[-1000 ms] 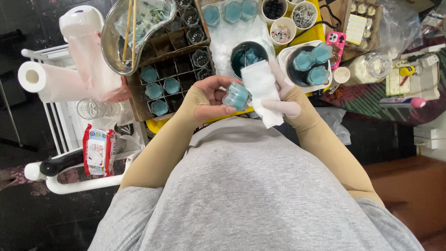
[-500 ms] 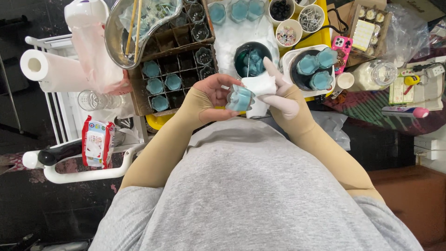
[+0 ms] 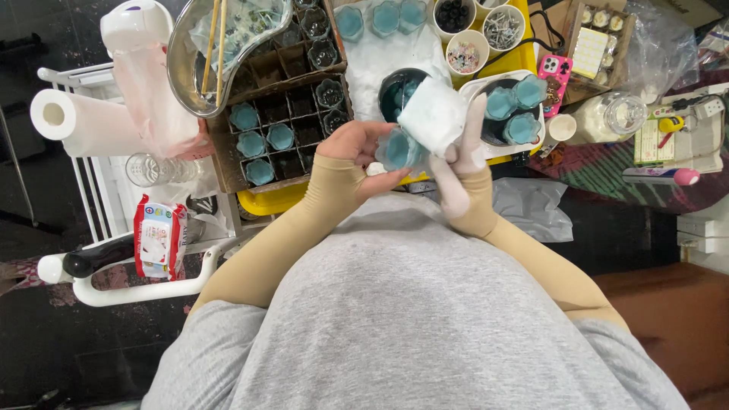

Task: Cleaning and preparing small glass containers for candle making.

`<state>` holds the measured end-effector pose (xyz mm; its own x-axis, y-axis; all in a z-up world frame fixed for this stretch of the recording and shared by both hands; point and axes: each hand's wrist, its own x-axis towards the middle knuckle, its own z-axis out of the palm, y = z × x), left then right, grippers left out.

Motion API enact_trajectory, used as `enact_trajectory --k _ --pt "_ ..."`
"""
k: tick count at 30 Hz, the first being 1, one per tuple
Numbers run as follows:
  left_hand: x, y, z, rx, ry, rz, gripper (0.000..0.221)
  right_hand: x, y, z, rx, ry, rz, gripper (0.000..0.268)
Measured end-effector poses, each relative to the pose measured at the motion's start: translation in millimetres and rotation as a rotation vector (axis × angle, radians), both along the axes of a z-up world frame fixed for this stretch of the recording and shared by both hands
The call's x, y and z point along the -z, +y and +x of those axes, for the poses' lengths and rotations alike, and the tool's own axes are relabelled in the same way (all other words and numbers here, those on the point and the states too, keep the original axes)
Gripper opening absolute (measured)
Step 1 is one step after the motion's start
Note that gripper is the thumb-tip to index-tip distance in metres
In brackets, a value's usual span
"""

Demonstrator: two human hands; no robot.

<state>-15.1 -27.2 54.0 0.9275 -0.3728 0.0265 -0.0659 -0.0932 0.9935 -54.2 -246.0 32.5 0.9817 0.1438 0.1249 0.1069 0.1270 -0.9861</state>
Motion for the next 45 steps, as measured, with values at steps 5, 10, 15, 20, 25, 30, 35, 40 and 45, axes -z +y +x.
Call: enact_trajectory --k 5,10,15,20,25,30,35,40,45 --pt "-4 -14 3 -0.085 0.320 -0.194 0.054 21 2 -5 -0.008 -0.106 -0.106 0.079" --pt "42 -9 4 -0.033 0.538 -0.506 0.051 35 -12 -6 -0.087 -0.014 -0.336 0.054" --pt "54 -6 2 -0.085 0.679 -0.548 0.048 27 -18 -5 -0.050 -0.592 -0.653 0.045" --pt "30 -2 4 -0.076 0.608 -0.506 0.048 40 -16 -17 0.106 -0.541 -0.631 0.049" --pt "30 2 -2 0.062 0.388 -0.525 0.053 21 -3 -8 0.249 0.183 0.328 0.043" --pt "7 -1 -3 0.040 -0.583 0.311 0.055 -4 3 -8 0.065 -0.293 -0.404 0.050" --pt "5 -12 -15 -0.123 -0.774 0.426 0.055 -17 6 -5 0.018 -0.275 -0.584 0.064" --pt "8 -18 -24 -0.156 -0.770 0.434 0.057 -2 4 -7 0.052 -0.307 -0.688 0.070" --pt "9 -21 -27 -0.139 -0.676 0.420 0.049 34 -2 -10 0.222 -0.379 -0.829 0.083"
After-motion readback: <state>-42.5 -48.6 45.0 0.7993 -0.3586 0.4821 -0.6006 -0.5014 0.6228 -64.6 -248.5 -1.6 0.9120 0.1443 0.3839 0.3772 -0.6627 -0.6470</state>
